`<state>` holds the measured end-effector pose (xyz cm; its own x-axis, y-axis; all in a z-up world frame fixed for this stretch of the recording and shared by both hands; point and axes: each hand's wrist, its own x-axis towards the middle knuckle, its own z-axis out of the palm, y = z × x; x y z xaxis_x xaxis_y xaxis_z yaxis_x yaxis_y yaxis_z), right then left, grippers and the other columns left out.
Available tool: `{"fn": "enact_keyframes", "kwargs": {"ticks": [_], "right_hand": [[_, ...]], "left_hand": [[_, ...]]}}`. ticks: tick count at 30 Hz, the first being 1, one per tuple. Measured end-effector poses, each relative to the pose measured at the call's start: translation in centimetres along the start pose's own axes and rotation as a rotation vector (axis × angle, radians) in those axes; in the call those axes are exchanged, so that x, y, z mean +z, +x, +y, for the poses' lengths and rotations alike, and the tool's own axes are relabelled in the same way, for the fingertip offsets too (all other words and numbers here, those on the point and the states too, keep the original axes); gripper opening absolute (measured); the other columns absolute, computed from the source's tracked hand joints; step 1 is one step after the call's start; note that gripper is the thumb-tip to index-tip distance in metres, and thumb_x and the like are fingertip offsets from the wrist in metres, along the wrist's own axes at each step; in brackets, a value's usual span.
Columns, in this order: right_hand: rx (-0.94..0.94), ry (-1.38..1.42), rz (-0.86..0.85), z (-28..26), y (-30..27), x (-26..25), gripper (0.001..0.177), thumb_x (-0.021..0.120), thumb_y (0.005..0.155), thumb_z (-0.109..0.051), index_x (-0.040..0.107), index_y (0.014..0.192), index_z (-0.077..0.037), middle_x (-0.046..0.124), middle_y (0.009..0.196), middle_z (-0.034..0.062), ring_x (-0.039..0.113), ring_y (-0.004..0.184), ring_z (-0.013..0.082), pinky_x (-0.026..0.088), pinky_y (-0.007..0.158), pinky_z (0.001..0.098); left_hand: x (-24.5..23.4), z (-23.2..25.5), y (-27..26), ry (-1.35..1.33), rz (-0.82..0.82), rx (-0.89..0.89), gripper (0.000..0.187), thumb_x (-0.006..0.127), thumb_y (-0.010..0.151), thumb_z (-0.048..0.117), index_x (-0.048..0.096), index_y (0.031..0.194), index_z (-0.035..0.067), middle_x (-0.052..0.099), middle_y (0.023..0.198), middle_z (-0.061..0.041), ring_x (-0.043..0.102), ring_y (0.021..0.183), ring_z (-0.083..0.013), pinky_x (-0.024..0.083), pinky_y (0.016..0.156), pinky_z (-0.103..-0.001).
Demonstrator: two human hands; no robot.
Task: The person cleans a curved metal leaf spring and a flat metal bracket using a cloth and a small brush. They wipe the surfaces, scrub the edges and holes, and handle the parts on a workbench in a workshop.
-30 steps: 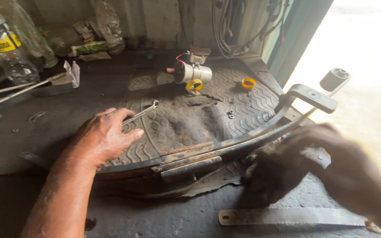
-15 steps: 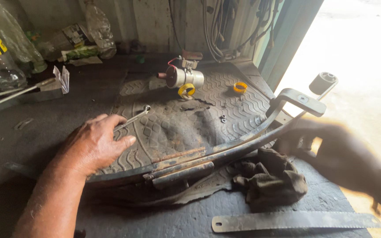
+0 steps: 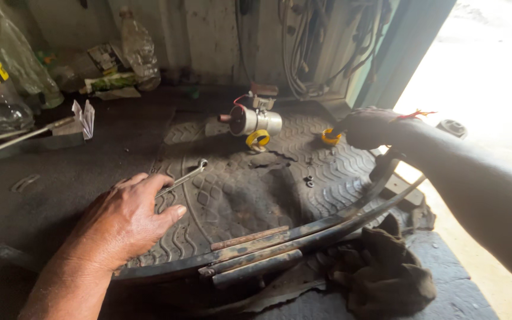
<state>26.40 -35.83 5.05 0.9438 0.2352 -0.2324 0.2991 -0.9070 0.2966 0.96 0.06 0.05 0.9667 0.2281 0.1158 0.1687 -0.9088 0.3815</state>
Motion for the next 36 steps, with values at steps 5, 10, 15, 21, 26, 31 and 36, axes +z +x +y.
{"fn": "enact_keyframes", "kwargs": {"ticks": [5,10,15,21,26,31,36], "right_hand": [[-0.056,-0.019,-0.004,1.3,2.2,1.7,0.064,0.052,0.092,-0.014,0.056,0.145,-0.048,0.058,0.147,-0.0010,0.055,0.136,0.0200,0.047,0.113,0.0400],[-0.173,0.157,-0.049,3.8,6.7,4.9,0.059,0.058,0.091,-0.018,0.058,0.145,-0.043,0.064,0.141,-0.0001,0.063,0.125,0.0204,0.053,0.104,0.0390],[-0.349,0.124,0.085,5.5,7.9,5.8,0.055,0.069,0.088,-0.028,0.061,0.141,-0.040,0.066,0.136,-0.0031,0.066,0.121,0.0183,0.055,0.099,0.0383],[-0.046,-0.014,0.141,-0.4,1.0,1.0,0.036,0.068,0.097,-0.052,0.068,0.131,-0.039,0.073,0.125,0.0004,0.065,0.120,0.0232,0.052,0.101,0.0436],[0.041,0.156,0.446,-1.0,-3.2,-1.5,0.022,0.068,0.102,-0.039,0.077,0.116,-0.025,0.080,0.097,0.0058,0.078,0.083,0.0235,0.062,0.078,0.0382],[-0.345,0.244,0.706,-3.1,-9.9,-0.9,0.016,0.069,0.103,-0.032,0.080,0.114,-0.026,0.076,0.092,0.0012,0.071,0.069,0.0156,0.060,0.068,0.0334],[-1.000,0.139,0.663,-9.7,-19.1,2.3,0.036,0.067,0.096,-0.046,0.074,0.120,-0.021,0.068,0.137,0.0063,0.057,0.129,0.0265,0.039,0.110,0.0404]], "left_hand": [[-0.4,0.8,-0.1,0.017,-0.059,-0.080,0.063,0.081,0.078,0.047,0.064,0.132,0.018,0.067,0.122,-0.010,0.063,0.119,-0.0317,0.051,0.099,-0.046],[0.0,0.1,-0.2,0.002,0.004,0.026,0.057,0.079,0.079,0.043,0.065,0.125,0.013,0.068,0.120,-0.015,0.063,0.116,-0.0365,0.052,0.097,-0.047],[0.7,-0.8,-0.2,-0.028,0.084,0.133,0.054,0.079,0.078,0.039,0.065,0.120,0.009,0.069,0.120,-0.017,0.062,0.116,-0.0383,0.051,0.097,-0.048],[0.4,-0.5,-0.4,-0.037,0.051,0.058,0.054,0.080,0.077,0.038,0.066,0.121,0.011,0.068,0.122,-0.013,0.062,0.118,-0.0347,0.049,0.100,-0.046],[0.1,-0.1,-0.5,-0.037,0.038,0.016,0.056,0.079,0.076,0.040,0.066,0.123,0.013,0.068,0.124,-0.011,0.062,0.120,-0.0329,0.049,0.101,-0.046],[0.0,-0.1,-0.7,-0.003,0.008,0.060,0.054,0.078,0.080,0.042,0.066,0.122,0.011,0.068,0.123,-0.014,0.061,0.120,-0.0346,0.049,0.101,-0.047],[-0.3,0.2,-1.1,-0.031,0.006,-0.001,0.052,0.077,0.079,0.040,0.067,0.123,0.012,0.069,0.122,-0.013,0.063,0.118,-0.0342,0.049,0.101,-0.046]]}}
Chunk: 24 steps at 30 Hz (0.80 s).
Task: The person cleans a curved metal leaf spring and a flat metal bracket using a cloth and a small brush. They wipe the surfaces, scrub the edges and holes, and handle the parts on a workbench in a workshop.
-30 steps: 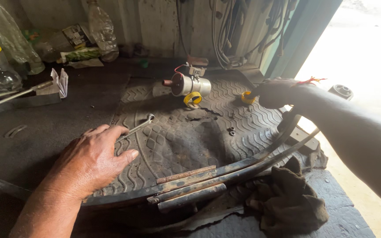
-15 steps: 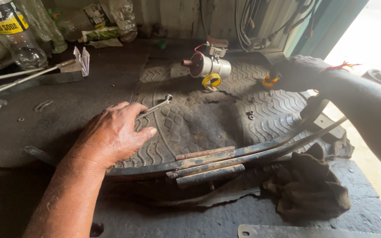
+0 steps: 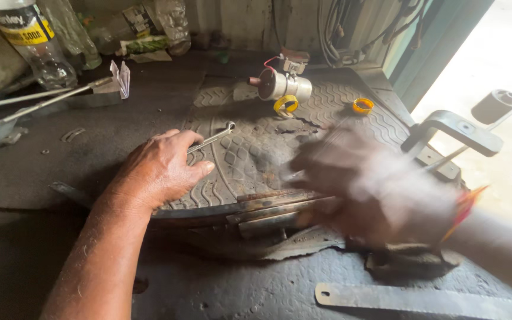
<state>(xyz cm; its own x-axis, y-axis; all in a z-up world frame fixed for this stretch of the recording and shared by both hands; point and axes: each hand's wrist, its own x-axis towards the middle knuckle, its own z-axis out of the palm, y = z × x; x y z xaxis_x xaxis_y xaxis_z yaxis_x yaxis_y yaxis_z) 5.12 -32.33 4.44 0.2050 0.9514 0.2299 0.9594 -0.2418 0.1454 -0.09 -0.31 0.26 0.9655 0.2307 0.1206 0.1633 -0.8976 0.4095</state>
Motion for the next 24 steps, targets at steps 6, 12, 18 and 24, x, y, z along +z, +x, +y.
{"fn": "enact_keyframes", "kwargs": {"ticks": [6,12,18,24], "right_hand": [[-0.117,-0.204,0.235,-1.1,-3.6,0.3,0.047,0.041,0.104,-0.058,0.050,0.142,-0.031,0.049,0.155,0.0023,0.034,0.146,0.0241,0.019,0.123,0.0495],[0.350,-0.157,0.059,-0.1,-13.9,0.8,0.059,0.080,0.067,-0.050,0.075,0.119,-0.023,0.066,0.135,-0.0033,0.061,0.126,0.0191,0.044,0.108,0.0431],[0.684,0.208,0.195,-1.9,-13.3,2.5,0.029,0.080,0.079,-0.024,0.085,0.108,-0.020,0.072,0.117,-0.0038,0.067,0.097,0.0140,0.055,0.081,0.0307],[0.675,0.330,0.437,-2.5,-7.1,-0.9,0.024,0.073,0.089,-0.016,0.075,0.112,-0.009,0.072,0.096,0.0048,0.072,0.081,0.0155,0.058,0.070,0.0303]], "left_hand": [[0.2,-0.8,0.0,-0.011,0.060,0.089,0.054,0.078,0.080,0.040,0.067,0.122,0.010,0.070,0.121,-0.016,0.063,0.116,-0.0360,0.050,0.099,-0.047],[0.6,-1.1,-0.1,0.038,0.073,0.125,0.052,0.079,0.079,0.041,0.068,0.118,0.009,0.069,0.120,-0.016,0.062,0.117,-0.0368,0.049,0.099,-0.049],[0.6,-0.9,-0.4,0.001,0.078,0.101,0.053,0.078,0.078,0.042,0.068,0.119,0.010,0.069,0.120,-0.016,0.062,0.117,-0.0369,0.050,0.099,-0.048],[0.6,-1.0,-0.3,0.013,0.079,0.121,0.054,0.078,0.079,0.043,0.068,0.119,0.009,0.068,0.122,-0.016,0.062,0.118,-0.0366,0.049,0.099,-0.048]]}}
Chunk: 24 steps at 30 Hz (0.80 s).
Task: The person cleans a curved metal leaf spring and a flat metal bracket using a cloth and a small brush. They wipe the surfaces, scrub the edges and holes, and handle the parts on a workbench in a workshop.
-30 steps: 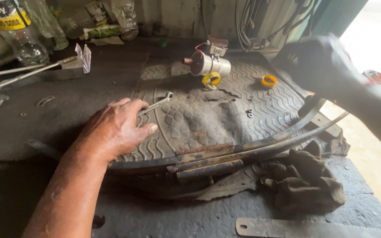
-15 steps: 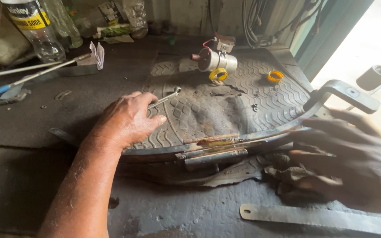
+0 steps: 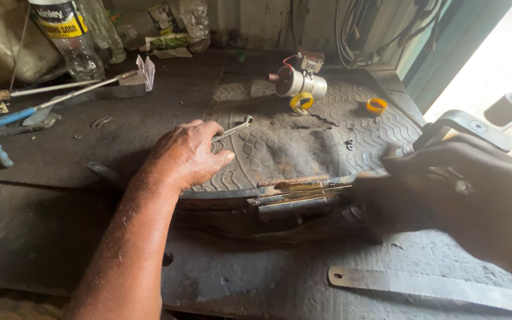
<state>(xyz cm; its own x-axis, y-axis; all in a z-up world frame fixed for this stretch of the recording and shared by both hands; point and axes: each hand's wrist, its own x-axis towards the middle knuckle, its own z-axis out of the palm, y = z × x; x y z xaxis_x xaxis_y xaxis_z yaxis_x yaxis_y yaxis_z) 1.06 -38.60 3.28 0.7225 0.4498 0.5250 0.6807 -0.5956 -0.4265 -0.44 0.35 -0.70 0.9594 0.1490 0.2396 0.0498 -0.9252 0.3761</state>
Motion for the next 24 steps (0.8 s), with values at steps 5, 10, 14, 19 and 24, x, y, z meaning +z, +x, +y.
{"fn": "enact_keyframes", "kwargs": {"ticks": [5,10,14,19,24], "right_hand": [[-0.446,-0.104,-0.132,-5.8,3.4,5.9,0.012,0.079,0.082,-0.015,0.079,0.093,-0.011,0.071,0.083,0.0033,0.070,0.075,0.0197,0.058,0.065,0.0351],[-0.610,0.087,-0.287,-9.0,6.2,9.0,0.010,0.079,0.080,-0.012,0.075,0.088,-0.007,0.065,0.081,0.0072,0.066,0.082,0.0248,0.058,0.069,0.0395],[-0.632,-0.009,-0.294,-6.8,5.5,7.1,0.012,0.077,0.087,-0.017,0.079,0.096,-0.011,0.068,0.079,0.0033,0.065,0.077,0.0182,0.058,0.065,0.0347],[-0.326,-0.200,-0.294,-3.3,4.4,3.1,0.015,0.076,0.083,-0.019,0.083,0.096,-0.015,0.073,0.079,-0.0001,0.068,0.061,0.0113,0.056,0.055,0.0294],[-0.309,-0.113,-0.337,-5.8,4.9,4.9,0.016,0.076,0.084,-0.019,0.082,0.099,-0.016,0.070,0.075,-0.0005,0.067,0.059,0.0126,0.057,0.050,0.0292]], "left_hand": [[0.1,-0.2,0.0,0.017,0.005,0.020,0.056,0.078,0.080,0.044,0.066,0.122,0.009,0.066,0.124,-0.018,0.060,0.118,-0.0377,0.048,0.099,-0.048],[0.0,0.0,0.2,0.025,-0.019,0.013,0.055,0.077,0.081,0.045,0.067,0.122,0.010,0.067,0.124,-0.017,0.061,0.119,-0.0372,0.049,0.100,-0.048],[-0.3,0.4,-0.3,-0.019,0.003,-0.007,0.055,0.077,0.078,0.041,0.067,0.123,0.012,0.069,0.120,-0.015,0.062,0.117,-0.0357,0.049,0.098,-0.048],[-0.3,0.1,0.0,0.034,-0.030,-0.021,0.054,0.077,0.081,0.045,0.067,0.121,0.010,0.067,0.123,-0.016,0.061,0.119,-0.0362,0.048,0.101,-0.047],[0.2,-0.1,0.1,0.039,-0.033,0.017,0.056,0.078,0.079,0.045,0.066,0.123,0.011,0.067,0.122,-0.017,0.061,0.119,-0.0367,0.048,0.101,-0.048]]}}
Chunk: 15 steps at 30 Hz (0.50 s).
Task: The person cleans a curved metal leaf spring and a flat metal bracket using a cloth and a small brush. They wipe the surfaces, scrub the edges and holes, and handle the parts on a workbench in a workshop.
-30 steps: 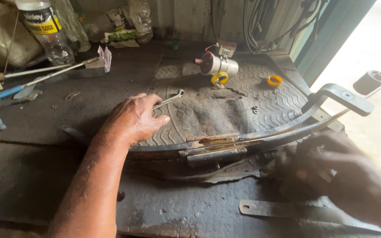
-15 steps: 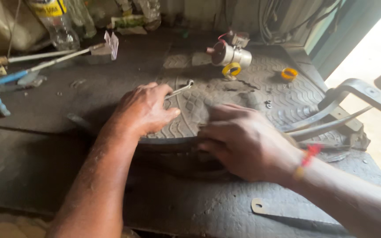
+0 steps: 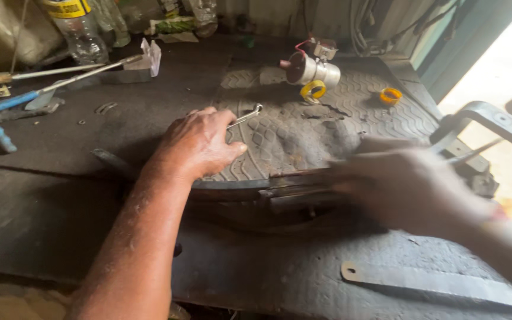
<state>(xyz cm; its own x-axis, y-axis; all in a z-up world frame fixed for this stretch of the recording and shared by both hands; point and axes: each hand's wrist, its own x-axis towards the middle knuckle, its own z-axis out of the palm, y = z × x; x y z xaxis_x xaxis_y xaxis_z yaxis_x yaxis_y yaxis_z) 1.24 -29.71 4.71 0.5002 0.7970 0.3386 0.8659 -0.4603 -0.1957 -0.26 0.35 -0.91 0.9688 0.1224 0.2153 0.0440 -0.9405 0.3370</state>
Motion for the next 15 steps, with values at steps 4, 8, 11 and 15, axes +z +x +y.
{"fn": "enact_keyframes", "kwargs": {"ticks": [4,8,11,15], "right_hand": [[-0.273,0.150,0.087,-3.5,2.6,2.7,0.013,0.080,0.082,-0.013,0.078,0.095,-0.010,0.065,0.084,0.0054,0.067,0.076,0.0220,0.058,0.065,0.0389],[-0.321,0.063,0.080,-1.3,0.5,2.2,0.012,0.079,0.080,-0.011,0.079,0.092,-0.012,0.065,0.079,0.0019,0.066,0.078,0.0203,0.059,0.067,0.0379],[-0.221,0.023,0.129,2.6,-2.9,0.9,0.009,0.077,0.086,-0.013,0.081,0.094,-0.016,0.069,0.082,-0.0016,0.068,0.076,0.0123,0.063,0.065,0.0314],[-0.092,-0.064,-0.019,5.5,-4.8,1.1,0.010,0.075,0.087,-0.011,0.080,0.093,-0.018,0.070,0.088,-0.0010,0.065,0.076,0.0128,0.056,0.060,0.0296]], "left_hand": [[-0.4,0.1,-0.1,-0.055,0.016,-0.033,0.056,0.078,0.079,0.043,0.066,0.123,0.010,0.067,0.123,-0.016,0.061,0.118,-0.0366,0.048,0.100,-0.047],[-0.7,0.3,-0.1,-0.064,0.032,-0.020,0.055,0.077,0.080,0.042,0.067,0.124,0.011,0.069,0.122,-0.016,0.063,0.118,-0.0349,0.050,0.102,-0.045],[-0.8,0.4,-0.4,-0.067,0.002,-0.051,0.055,0.076,0.081,0.043,0.065,0.123,0.011,0.067,0.124,-0.014,0.060,0.120,-0.0347,0.048,0.101,-0.047],[-0.8,0.6,-0.3,-0.019,-0.041,-0.086,0.053,0.077,0.081,0.043,0.066,0.123,0.012,0.066,0.126,-0.013,0.059,0.122,-0.0346,0.048,0.101,-0.048]]}}
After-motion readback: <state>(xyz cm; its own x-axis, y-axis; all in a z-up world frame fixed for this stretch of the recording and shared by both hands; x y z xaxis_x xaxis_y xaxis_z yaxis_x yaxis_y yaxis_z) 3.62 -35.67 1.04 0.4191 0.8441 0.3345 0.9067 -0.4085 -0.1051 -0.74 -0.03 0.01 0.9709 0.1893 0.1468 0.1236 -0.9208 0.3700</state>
